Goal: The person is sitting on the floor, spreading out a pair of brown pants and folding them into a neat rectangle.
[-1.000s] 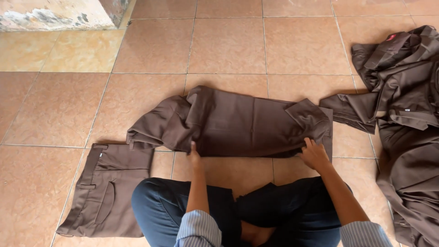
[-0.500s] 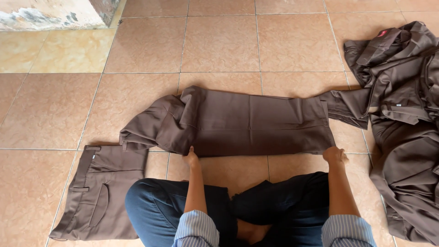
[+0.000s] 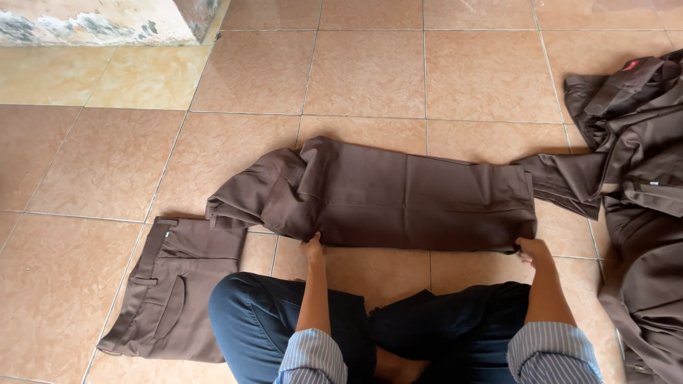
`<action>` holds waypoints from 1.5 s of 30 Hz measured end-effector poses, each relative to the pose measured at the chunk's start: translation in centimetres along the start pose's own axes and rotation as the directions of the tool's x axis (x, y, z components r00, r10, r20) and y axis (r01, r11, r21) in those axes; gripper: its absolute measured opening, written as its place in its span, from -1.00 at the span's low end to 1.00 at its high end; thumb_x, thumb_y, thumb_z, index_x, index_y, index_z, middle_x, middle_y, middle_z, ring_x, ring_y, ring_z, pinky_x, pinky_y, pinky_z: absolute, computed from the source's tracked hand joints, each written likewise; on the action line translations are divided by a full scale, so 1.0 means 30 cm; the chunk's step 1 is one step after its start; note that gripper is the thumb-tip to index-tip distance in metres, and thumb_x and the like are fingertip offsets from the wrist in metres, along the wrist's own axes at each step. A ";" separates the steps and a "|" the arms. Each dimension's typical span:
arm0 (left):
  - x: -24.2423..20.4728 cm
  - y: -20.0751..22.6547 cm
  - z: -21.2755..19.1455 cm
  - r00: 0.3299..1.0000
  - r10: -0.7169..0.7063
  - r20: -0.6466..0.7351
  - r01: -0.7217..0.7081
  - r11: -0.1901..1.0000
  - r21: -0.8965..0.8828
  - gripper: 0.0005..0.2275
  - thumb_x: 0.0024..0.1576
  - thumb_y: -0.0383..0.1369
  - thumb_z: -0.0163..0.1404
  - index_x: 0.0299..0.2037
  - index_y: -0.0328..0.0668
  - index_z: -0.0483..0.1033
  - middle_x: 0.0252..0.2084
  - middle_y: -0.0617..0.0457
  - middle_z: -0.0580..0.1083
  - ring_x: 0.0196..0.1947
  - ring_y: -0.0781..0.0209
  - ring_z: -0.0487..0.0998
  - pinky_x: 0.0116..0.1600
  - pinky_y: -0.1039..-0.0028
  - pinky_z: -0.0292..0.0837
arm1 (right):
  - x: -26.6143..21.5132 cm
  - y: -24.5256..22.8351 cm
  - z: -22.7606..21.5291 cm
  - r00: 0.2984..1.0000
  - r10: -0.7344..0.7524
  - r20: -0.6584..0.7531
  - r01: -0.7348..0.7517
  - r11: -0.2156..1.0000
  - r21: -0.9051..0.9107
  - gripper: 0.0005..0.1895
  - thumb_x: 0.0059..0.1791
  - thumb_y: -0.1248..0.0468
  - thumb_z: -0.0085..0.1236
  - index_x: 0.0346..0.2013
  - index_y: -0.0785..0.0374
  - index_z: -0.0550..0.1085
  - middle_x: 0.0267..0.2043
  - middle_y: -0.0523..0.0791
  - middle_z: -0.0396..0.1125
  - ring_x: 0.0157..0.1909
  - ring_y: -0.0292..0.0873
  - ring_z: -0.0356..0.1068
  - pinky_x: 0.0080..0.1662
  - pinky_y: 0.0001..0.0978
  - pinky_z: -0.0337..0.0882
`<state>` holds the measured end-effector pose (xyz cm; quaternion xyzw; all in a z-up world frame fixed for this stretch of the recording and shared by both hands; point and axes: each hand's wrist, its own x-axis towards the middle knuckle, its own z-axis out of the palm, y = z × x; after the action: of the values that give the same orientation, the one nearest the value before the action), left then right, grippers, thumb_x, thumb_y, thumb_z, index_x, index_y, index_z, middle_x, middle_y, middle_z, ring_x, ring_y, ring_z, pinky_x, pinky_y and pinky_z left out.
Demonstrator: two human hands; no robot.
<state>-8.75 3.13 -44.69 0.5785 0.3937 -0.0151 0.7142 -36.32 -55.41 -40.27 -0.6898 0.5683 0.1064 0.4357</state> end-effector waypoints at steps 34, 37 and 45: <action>0.226 0.632 -0.092 0.950 -0.276 0.145 0.293 0.950 -0.112 -0.42 0.01 -0.23 0.24 0.18 -0.48 0.42 0.22 -0.25 0.42 0.13 -0.06 0.48 0.15 0.30 0.50 | -0.007 0.399 -0.290 0.881 0.191 -0.434 0.181 0.712 0.679 -0.48 0.17 0.12 0.29 0.20 0.29 0.20 0.21 -0.01 0.32 0.22 0.01 0.46 0.14 -0.03 0.66; 0.160 0.734 -0.007 0.989 0.012 0.146 -0.013 1.000 0.009 -0.56 0.06 -0.41 0.19 0.10 -0.58 0.42 0.11 -0.24 0.48 -0.01 -0.02 0.55 0.09 0.45 0.53 | 0.023 0.391 -0.307 0.868 0.068 -0.492 0.355 0.608 0.710 -0.58 0.06 0.43 0.14 0.15 0.10 0.26 0.20 -0.05 0.30 0.20 -0.05 0.51 0.18 -0.07 0.72; 0.065 0.974 0.026 0.913 0.239 0.331 -0.014 0.829 -0.560 -0.63 0.10 -0.52 0.06 0.07 -0.70 0.41 0.03 -0.32 0.51 -0.07 0.02 0.57 0.06 0.46 0.50 | 0.087 0.404 -0.302 0.787 0.283 -0.549 0.370 0.495 0.786 -0.37 -0.03 0.51 0.03 0.17 -0.23 0.16 0.24 -0.10 0.31 0.18 -0.19 0.61 0.23 -0.16 0.74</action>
<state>6.96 12.97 -22.01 0.3614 0.1925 0.0322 0.9117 -49.22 -63.44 -42.36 -0.3841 0.6316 -0.4362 0.5131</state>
